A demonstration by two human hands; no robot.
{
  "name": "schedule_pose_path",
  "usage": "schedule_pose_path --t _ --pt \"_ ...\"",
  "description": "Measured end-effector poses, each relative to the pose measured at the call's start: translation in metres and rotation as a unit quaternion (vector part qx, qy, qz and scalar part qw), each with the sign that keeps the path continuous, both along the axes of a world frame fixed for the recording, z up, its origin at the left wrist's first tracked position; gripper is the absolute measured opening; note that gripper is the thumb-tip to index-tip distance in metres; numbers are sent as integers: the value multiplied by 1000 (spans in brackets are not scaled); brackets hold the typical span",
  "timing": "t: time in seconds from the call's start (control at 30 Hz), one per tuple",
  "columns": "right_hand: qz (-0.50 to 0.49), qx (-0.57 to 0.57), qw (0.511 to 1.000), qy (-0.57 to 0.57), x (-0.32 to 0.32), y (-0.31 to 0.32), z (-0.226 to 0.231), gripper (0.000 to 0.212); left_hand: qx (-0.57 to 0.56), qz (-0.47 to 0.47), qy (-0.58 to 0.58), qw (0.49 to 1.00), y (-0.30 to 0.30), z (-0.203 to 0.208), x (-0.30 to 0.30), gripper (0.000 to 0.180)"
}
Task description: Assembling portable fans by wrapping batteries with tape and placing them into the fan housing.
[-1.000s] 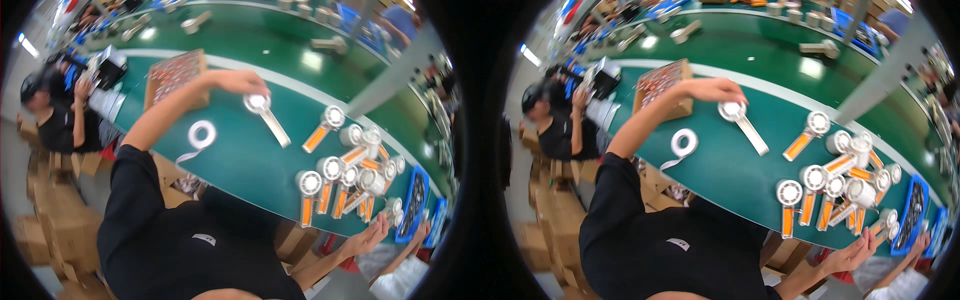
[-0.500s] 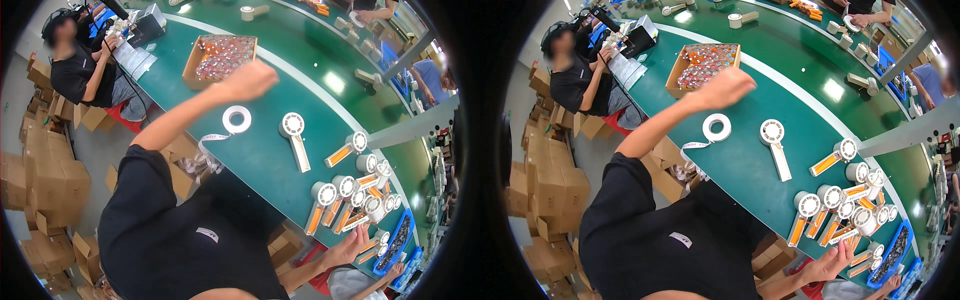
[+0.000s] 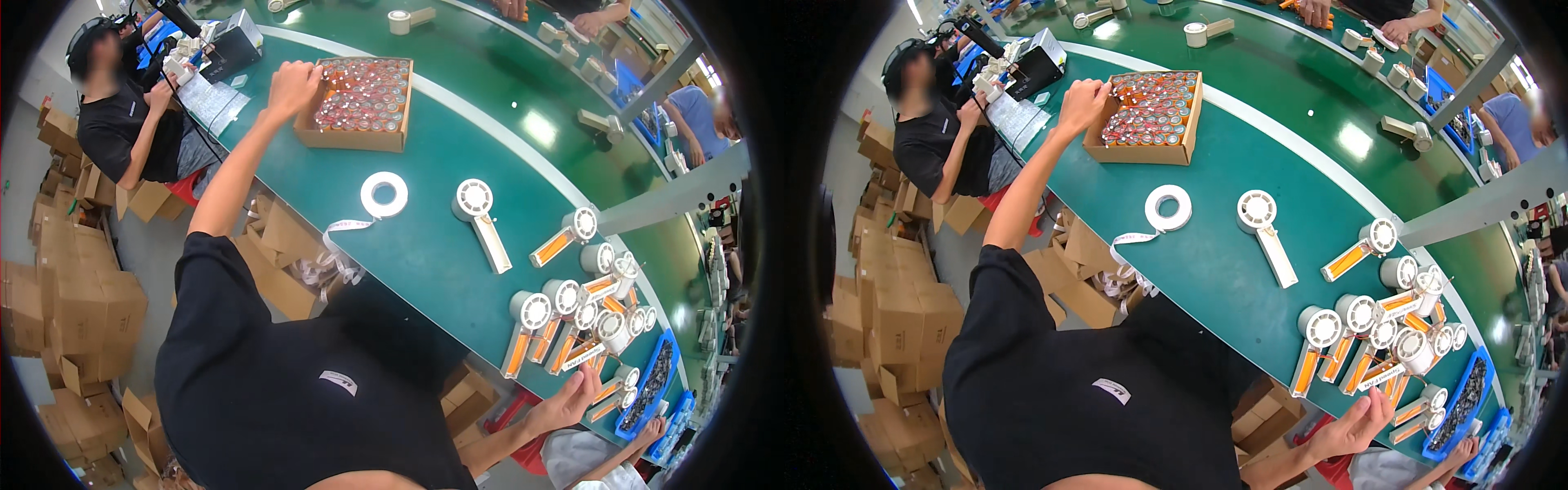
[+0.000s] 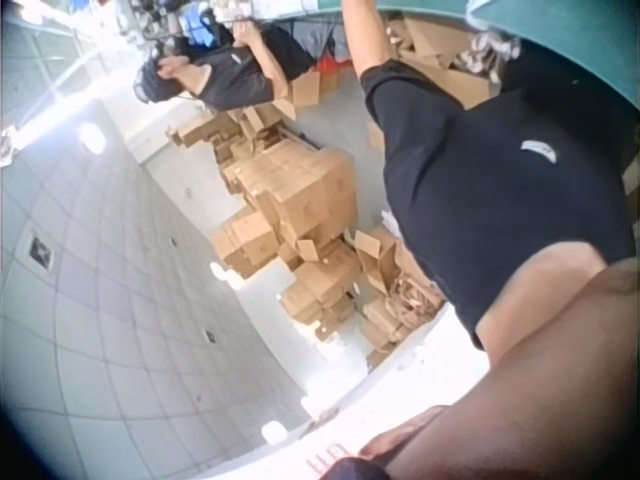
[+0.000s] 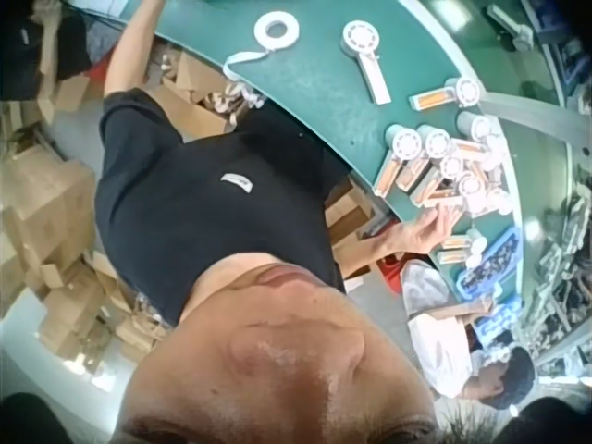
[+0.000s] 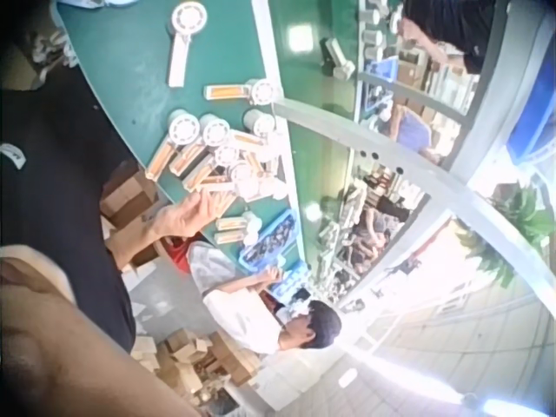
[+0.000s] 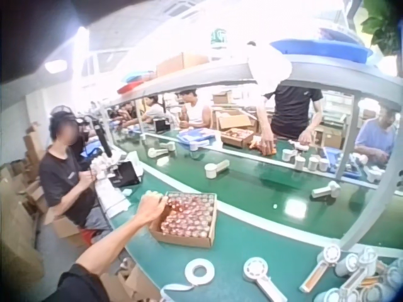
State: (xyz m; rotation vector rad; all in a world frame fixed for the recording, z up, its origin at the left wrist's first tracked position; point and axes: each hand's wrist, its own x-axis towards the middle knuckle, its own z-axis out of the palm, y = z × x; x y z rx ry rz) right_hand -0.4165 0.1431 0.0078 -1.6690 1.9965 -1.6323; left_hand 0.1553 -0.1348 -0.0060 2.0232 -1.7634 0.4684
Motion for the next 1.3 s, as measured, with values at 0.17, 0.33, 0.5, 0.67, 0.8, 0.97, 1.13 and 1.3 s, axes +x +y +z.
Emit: schedule_pose_path --t 0.17,0.33,0.5,0.67,0.8,0.97,1.13,1.3 --pt "7 -13 1000 2 9 -3 6 16 -47 -35 -119 991 8 41 0 34" --pt "27 -72 995 -65 41 -21 8 16 -101 -109 -108 983 19 89 -15 27" --pt "207 -67 971 -97 120 -57 25 22 -99 -222 -15 970 62 124 -76 22" --pt "373 43 927 -10 201 -111 27 67 -24 -329 47 943 104 122 -153 24" --pt "364 71 929 -7 203 -109 9 56 46 -421 170 890 128 98 -203 24" --pt "347 164 884 -266 170 -88 -23 36 343 -370 115 856 121 92 -212 28" --pt "335 227 816 -412 146 -70 -30 25 226 -358 -13 906 99 9 -157 35" --pt "400 203 759 -472 145 -61 -38 23 221 -316 -48 921 98 -13 -147 41"
